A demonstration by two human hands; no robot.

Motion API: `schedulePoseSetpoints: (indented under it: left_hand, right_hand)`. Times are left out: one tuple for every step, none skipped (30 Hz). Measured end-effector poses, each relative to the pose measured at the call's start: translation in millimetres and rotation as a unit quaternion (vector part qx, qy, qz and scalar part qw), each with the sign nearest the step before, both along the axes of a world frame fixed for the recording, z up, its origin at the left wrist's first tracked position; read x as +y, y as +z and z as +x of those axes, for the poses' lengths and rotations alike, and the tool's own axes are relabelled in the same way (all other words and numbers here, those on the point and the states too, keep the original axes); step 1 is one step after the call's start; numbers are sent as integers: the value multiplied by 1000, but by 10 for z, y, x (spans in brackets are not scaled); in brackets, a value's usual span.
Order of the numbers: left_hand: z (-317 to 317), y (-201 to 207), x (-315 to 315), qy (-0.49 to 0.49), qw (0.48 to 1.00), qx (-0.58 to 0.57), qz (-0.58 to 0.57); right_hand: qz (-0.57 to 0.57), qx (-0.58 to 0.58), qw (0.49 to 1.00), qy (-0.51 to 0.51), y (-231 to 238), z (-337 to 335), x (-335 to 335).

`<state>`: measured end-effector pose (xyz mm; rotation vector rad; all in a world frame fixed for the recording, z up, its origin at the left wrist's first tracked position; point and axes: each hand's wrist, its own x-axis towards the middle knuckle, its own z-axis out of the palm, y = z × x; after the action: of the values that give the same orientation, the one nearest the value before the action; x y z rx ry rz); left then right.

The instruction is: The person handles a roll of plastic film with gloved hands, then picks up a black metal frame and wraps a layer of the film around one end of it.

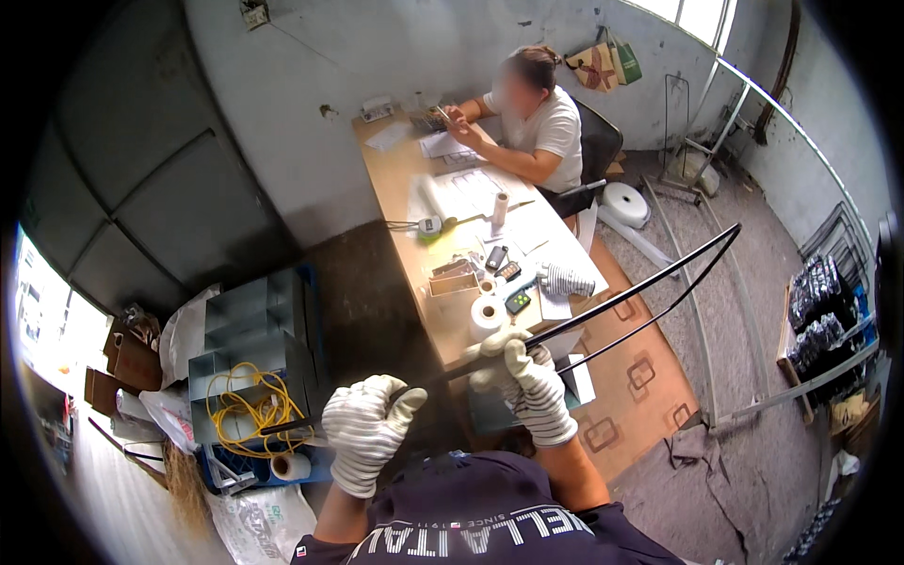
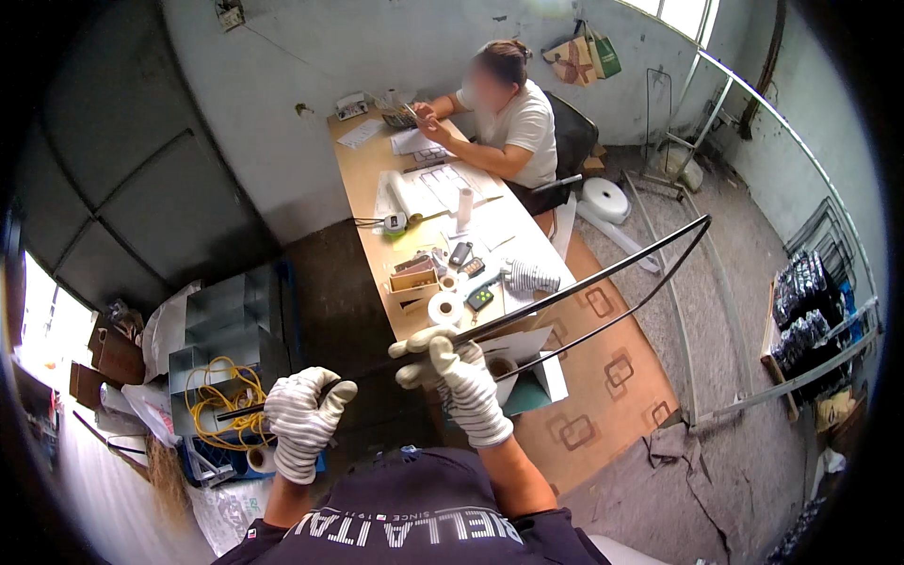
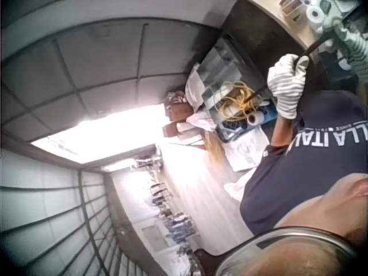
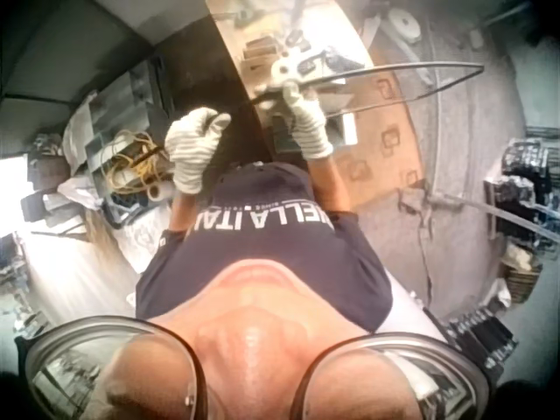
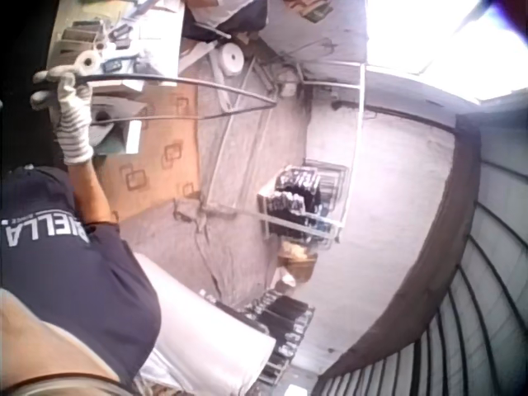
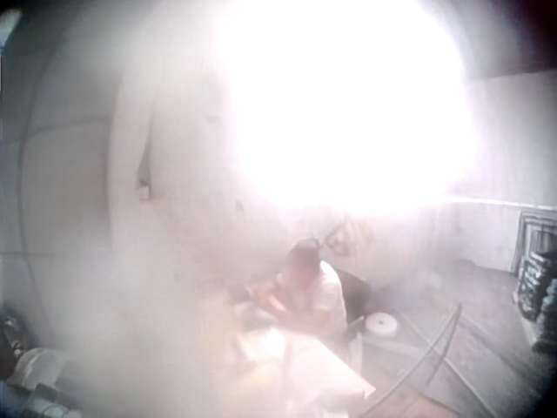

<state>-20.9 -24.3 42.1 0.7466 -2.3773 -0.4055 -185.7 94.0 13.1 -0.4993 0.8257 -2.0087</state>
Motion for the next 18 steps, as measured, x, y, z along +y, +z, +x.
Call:
schedulePoseSetpoints:
  left_hand:
    - [-30, -28, 21, -6, 1000, -2, 1]
    - [-49, -23, 52, -15, 1000, 0, 10]
    - [-61, -2, 87, -24, 1000, 3, 18]
    - [-66, 10, 113, -31, 999, 6, 26]
    - [-76, -13, 124, -50, 999, 12, 18]
    - [-91, -51, 132, -69, 997, 18, 11]
    - [-96, -75, 131, -87, 996, 24, 4]
    - [-99, -78, 139, -88, 996, 28, -6]
    - [-87, -75, 162, -91, 996, 20, -5]
    - [-88, -43, 175, -94, 995, 14, -7]
    - [-90, -6, 178, -98, 995, 9, -8]
    - [-92, 34, 165, -98, 995, 17, -20]
    - [-86, 78, 147, -92, 995, 22, -13]
    - [-65, 95, 107, -90, 996, 25, -15]
    - [-28, 102, 61, -88, 996, 28, -17]
    - [-9, 67, 9, -98, 993, 63, -22]
    - [36, 8, -23, -61, 993, 96, -30]
    - [65, -107, -84, -40, 991, 125, -4]
  right_hand:
    - [4, 1, 1000, 3, 25, 43, 5]
    - [16, 7, 1000, 9, 25, 91, 19]
    - [4, 25, 999, 20, -5, 124, 26]
    - [3, 31, 999, 30, 27, 181, 40]
    - [1, 37, 998, 41, 56, 239, 56]
    - [4, 57, 997, 57, 19, 273, 66]
    - [26, 32, 997, 67, 64, 329, 87]
    - [50, 36, 996, 72, 137, 347, 121]
    - [73, 39, 994, 78, 178, 341, 153]
    - [72, 61, 993, 71, 181, 280, 175]
    - [45, 105, 992, 59, 228, 217, 224]
    - [17, 147, 988, 45, 268, 153, 266]
    - [6, 130, 991, 43, 263, 101, 313]
    - [-14, 142, 989, 34, 298, 56, 348]
    - [-34, 154, 987, 25, 345, 21, 380]
    - [-69, 142, 988, 0, 395, -8, 425]
    - [-61, 137, 988, -22, 368, -24, 485]
    - [-42, 130, 990, -21, 417, -51, 508]
